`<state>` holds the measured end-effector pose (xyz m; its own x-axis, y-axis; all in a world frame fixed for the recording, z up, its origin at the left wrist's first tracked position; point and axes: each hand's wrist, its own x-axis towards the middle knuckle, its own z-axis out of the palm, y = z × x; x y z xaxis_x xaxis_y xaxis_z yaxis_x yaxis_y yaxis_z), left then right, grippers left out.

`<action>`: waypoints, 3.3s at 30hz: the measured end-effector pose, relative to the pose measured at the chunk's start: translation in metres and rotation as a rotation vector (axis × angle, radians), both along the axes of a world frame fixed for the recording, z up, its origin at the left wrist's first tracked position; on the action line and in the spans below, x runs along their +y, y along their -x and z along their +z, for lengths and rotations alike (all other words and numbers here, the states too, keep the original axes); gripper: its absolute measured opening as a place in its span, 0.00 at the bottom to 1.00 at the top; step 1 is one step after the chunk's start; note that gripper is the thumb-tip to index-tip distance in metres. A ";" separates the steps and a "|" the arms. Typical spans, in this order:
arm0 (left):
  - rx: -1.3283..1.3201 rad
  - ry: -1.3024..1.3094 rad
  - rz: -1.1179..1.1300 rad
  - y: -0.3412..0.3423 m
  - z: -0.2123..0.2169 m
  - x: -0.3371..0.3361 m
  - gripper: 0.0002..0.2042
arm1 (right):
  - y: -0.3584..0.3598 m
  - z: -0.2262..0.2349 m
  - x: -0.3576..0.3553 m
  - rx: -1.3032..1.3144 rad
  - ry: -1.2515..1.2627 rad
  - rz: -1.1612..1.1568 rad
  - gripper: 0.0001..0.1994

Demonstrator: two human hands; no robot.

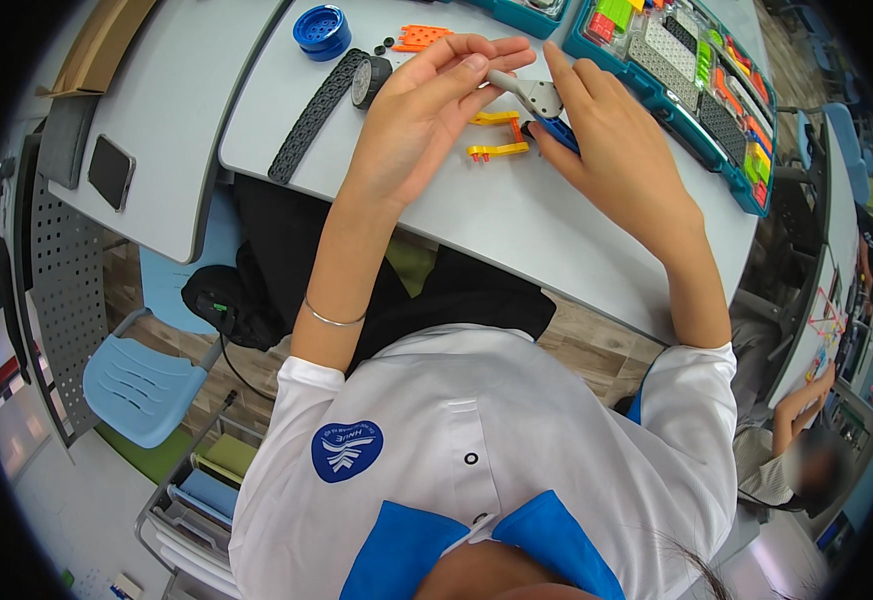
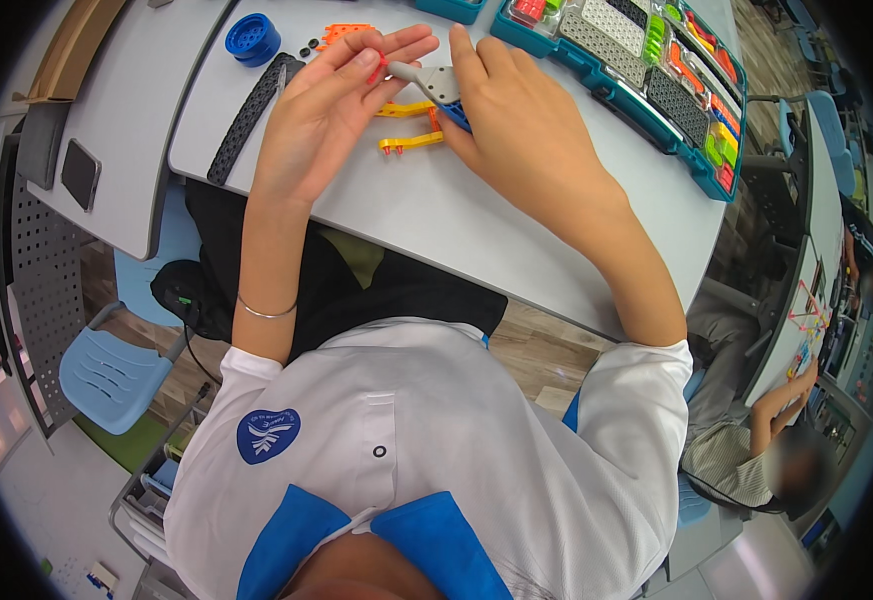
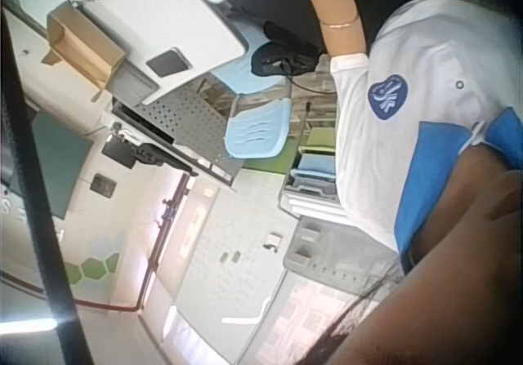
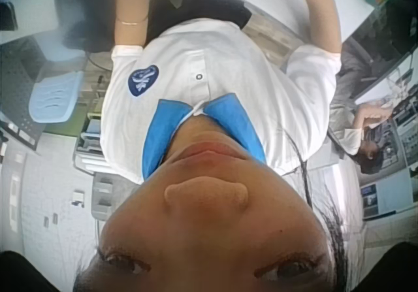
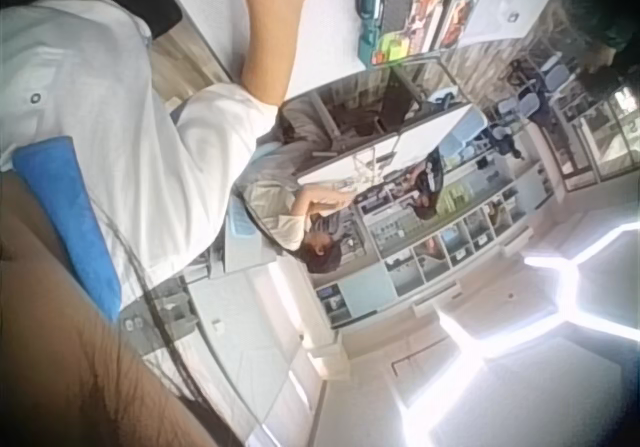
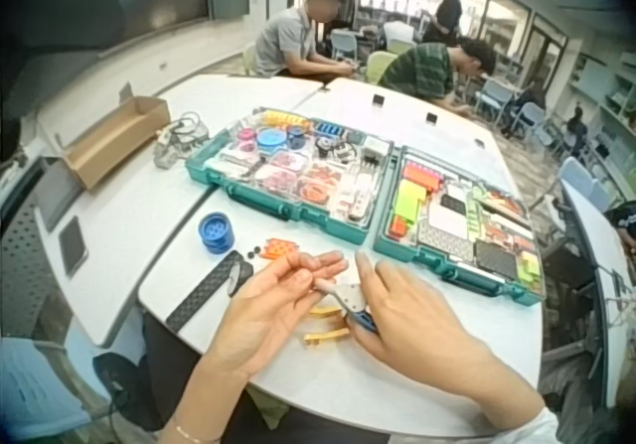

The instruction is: The person assembles a small mechanical device using colorful plastic components, a wheel, and a connector. They attach the wheel to a frame, connect a black flexible strip, and use pliers to remove small pins from the parts. The person then disassembles the structure into individual pieces on the table.

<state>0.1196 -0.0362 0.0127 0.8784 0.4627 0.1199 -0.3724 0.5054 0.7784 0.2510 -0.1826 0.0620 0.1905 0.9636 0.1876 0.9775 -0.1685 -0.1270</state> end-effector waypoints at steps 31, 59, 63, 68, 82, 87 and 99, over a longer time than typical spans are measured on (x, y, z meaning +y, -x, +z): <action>-0.099 0.187 -0.006 -0.027 0.004 -0.019 0.10 | -0.013 0.020 -0.012 -0.004 0.004 -0.044 0.27; 0.320 -0.296 0.307 0.043 0.013 -0.038 0.17 | 0.017 0.031 -0.006 0.245 0.176 0.176 0.19; 0.303 -0.239 0.320 0.043 0.016 -0.037 0.16 | 0.019 0.035 -0.005 0.262 0.193 0.166 0.19; 0.312 -0.346 0.576 0.057 0.012 -0.015 0.16 | 0.008 0.043 -0.012 0.289 0.197 0.135 0.19; 0.554 -0.628 0.715 0.086 0.014 0.009 0.17 | -0.052 -0.001 0.005 0.085 0.275 -0.151 0.22; 0.838 -1.098 0.747 0.096 0.003 0.019 0.12 | -0.054 -0.006 0.007 0.105 0.323 -0.136 0.22; 0.765 -1.422 0.811 0.090 -0.008 -0.001 0.14 | -0.051 0.002 0.005 0.161 0.329 -0.143 0.21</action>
